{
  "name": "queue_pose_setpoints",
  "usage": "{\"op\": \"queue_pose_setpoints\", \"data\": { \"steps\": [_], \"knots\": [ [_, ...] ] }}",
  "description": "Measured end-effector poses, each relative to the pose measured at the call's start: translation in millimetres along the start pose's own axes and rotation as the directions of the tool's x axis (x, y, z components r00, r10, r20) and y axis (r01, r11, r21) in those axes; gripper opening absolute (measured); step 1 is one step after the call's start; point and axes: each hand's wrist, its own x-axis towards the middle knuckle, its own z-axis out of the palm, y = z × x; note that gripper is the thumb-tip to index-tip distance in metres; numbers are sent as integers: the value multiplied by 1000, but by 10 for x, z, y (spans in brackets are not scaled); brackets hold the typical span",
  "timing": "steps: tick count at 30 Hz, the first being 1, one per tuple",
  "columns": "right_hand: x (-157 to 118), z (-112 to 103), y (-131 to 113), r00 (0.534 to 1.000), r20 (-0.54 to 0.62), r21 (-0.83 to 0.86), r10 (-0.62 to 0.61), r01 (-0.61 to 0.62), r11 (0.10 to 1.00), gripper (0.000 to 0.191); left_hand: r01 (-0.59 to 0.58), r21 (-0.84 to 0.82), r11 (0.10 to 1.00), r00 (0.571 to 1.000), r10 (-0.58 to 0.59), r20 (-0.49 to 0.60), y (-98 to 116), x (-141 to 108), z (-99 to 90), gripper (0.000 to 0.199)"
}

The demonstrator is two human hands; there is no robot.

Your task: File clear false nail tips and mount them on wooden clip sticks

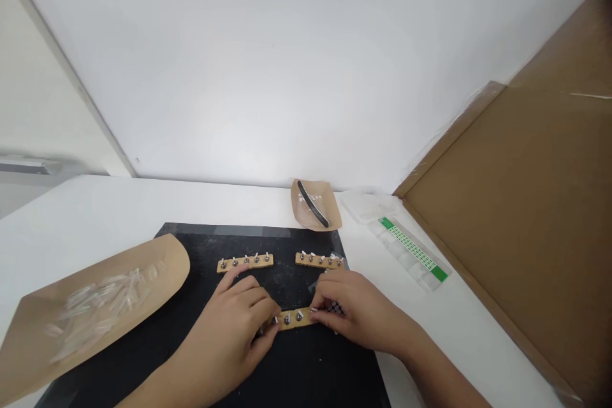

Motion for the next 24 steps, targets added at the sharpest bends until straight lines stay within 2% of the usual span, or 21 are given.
{"op": "queue_pose_setpoints", "data": {
  "steps": [4, 9, 11, 14, 17, 21, 24],
  "knots": [
    [27, 29, 11, 997, -66, 30, -41, 44, 999, 9, 1, 3, 1000, 1000, -1, -8, 4, -3, 3, 13],
    [15, 46, -44, 979, -202, 176, -20, 56, 983, 12, -7, -10, 1000, 999, 7, -33, 13, -13, 17, 11],
    [1, 41, -94, 972, -231, 234, -30, 86, 968, 11, -8, -27, 1000, 997, 6, -75, 38, -21, 8, 7],
    [-12, 37, -192, 978, -204, 308, -37, 100, 946, 6, -49, -85, 995, 982, 33, -189, 107, -27, -43, 24],
    [-5, 65, -303, 988, -155, 409, -25, 87, 908, 6, -207, -171, 963, 948, 155, -278, 200, -4, -126, 30],
    [28, 146, -412, 992, -73, 644, -107, 129, 754, 17, -382, -272, 883, 908, 305, -286, 292, 39, -201, 37],
    [42, 195, -428, 992, -10, 748, -122, 88, 658, 25, -431, -311, 847, 895, 357, -269, 300, 35, -208, 36]
  ]
}}
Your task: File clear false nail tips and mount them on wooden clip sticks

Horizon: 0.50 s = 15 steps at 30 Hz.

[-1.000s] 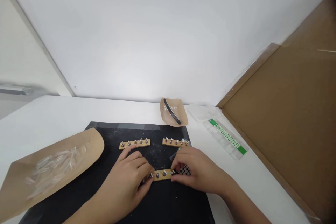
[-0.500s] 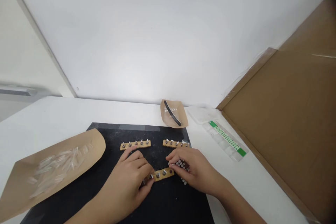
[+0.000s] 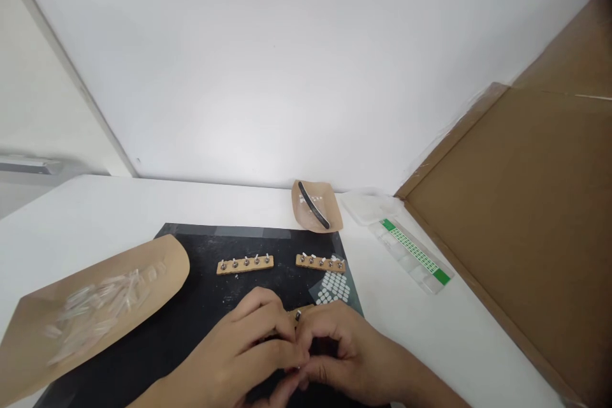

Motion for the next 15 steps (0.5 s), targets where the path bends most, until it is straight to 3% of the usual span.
{"op": "queue_pose_setpoints", "data": {
  "steps": [7, 13, 15],
  "knots": [
    [-65, -23, 63, 987, 66, 269, 147, -160, 950, 24, -12, -21, 1000, 999, 11, -39, -38, -37, -11, 33],
    [-74, -20, 42, 989, -17, 271, 147, -137, 953, 28, 52, -26, 998, 997, -54, -56, -72, -43, 8, 34],
    [-63, -8, 30, 989, -68, 184, 132, -117, 976, 27, 65, -26, 998, 994, -67, -86, -101, -70, 30, 34]
  ]
}}
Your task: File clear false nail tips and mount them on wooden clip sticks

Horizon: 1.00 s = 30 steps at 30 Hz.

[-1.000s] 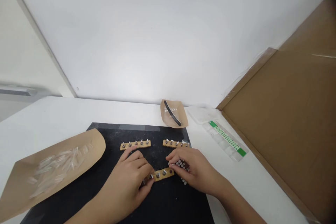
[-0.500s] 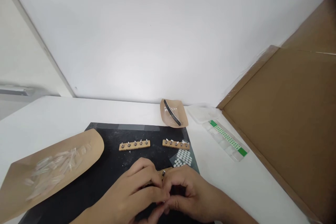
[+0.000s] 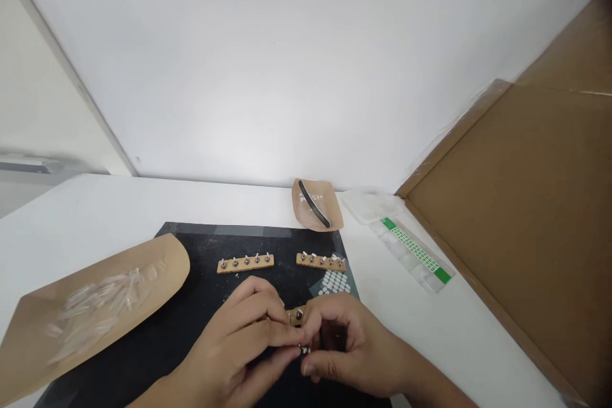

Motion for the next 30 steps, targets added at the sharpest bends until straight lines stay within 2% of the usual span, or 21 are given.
{"op": "queue_pose_setpoints", "data": {
  "steps": [3, 5, 7, 10, 15, 19, 25, 30],
  "knots": [
    [11, 28, 8, 983, -103, -308, -154, 116, 944, 18, 33, 17, 999, 999, -32, -43, -51, -48, 27, 35],
    [15, 44, 39, 947, -112, -498, -300, 208, 842, 16, 60, 29, 998, 997, -58, -60, -70, -70, 38, 35],
    [17, 54, 81, 913, -89, -577, -398, 279, 767, 14, 75, 37, 997, 994, -72, -77, -72, -77, 44, 34],
    [18, 50, 126, 894, -71, -602, -442, 315, 734, 12, 81, 49, 996, 992, -75, -103, -60, -60, 45, 30],
    [11, 22, 106, 899, -45, -630, -435, 312, 711, 12, 105, 50, 993, 992, -102, -70, -51, -18, 23, 31],
    [8, 32, 77, 900, -54, -618, -433, 310, 722, 10, 189, -5, 982, 981, -189, -49, -21, -34, 1, 26],
    [14, 57, 75, 891, -97, -580, -443, 311, 753, 14, 392, -141, 909, 919, -395, 5, 53, -30, -5, 16],
    [12, 44, 50, 905, -118, -526, -410, 293, 798, 14, 490, -334, 805, 868, -488, 95, 33, -40, 5, 17]
  ]
}}
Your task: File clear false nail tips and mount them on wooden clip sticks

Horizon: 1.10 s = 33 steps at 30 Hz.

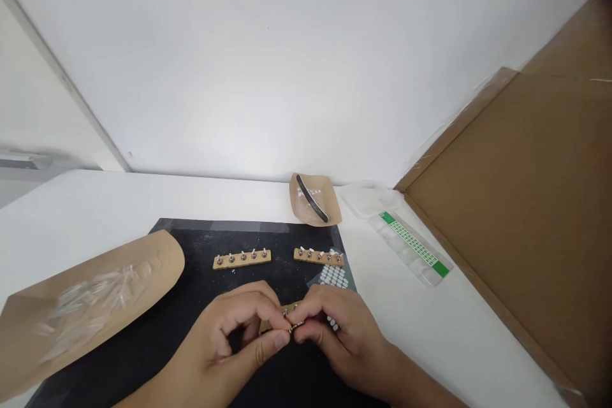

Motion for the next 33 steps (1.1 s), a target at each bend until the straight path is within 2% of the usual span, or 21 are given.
{"op": "queue_pose_setpoints", "data": {
  "steps": [5, 10, 15, 18, 22, 28, 33],
  "knots": [
    [18, -1, -20, 1000, -8, 9, 1, -1, 1000, 13, 214, -178, 960, 974, -198, 107, -44, -10, -20, 24],
    [14, 12, 1, 999, -15, -3, -46, 46, 999, 15, 302, -240, 923, 947, -260, 191, -35, -15, -31, 30],
    [22, -15, -9, 999, -22, -17, -25, 24, 1000, 15, 431, -245, 869, 892, -368, 263, -22, -55, 9, 39],
    [33, -48, -13, 999, -49, -30, 21, -22, 999, 14, 402, -285, 870, 909, -344, 234, -56, -65, 55, 41],
    [30, -69, 9, 997, -73, -7, 29, -30, 1000, 11, 319, -273, 908, 947, -293, 131, -103, -37, 69, 42],
    [15, -38, 43, 991, -116, 114, 65, -51, 992, 10, 156, -286, 945, 981, -182, -66, -43, 15, 6, 24],
    [10, -18, 70, 968, -159, 258, 197, -152, 954, 12, 18, -368, 929, 992, -63, -113, -86, -19, -12, 6]
  ]
}}
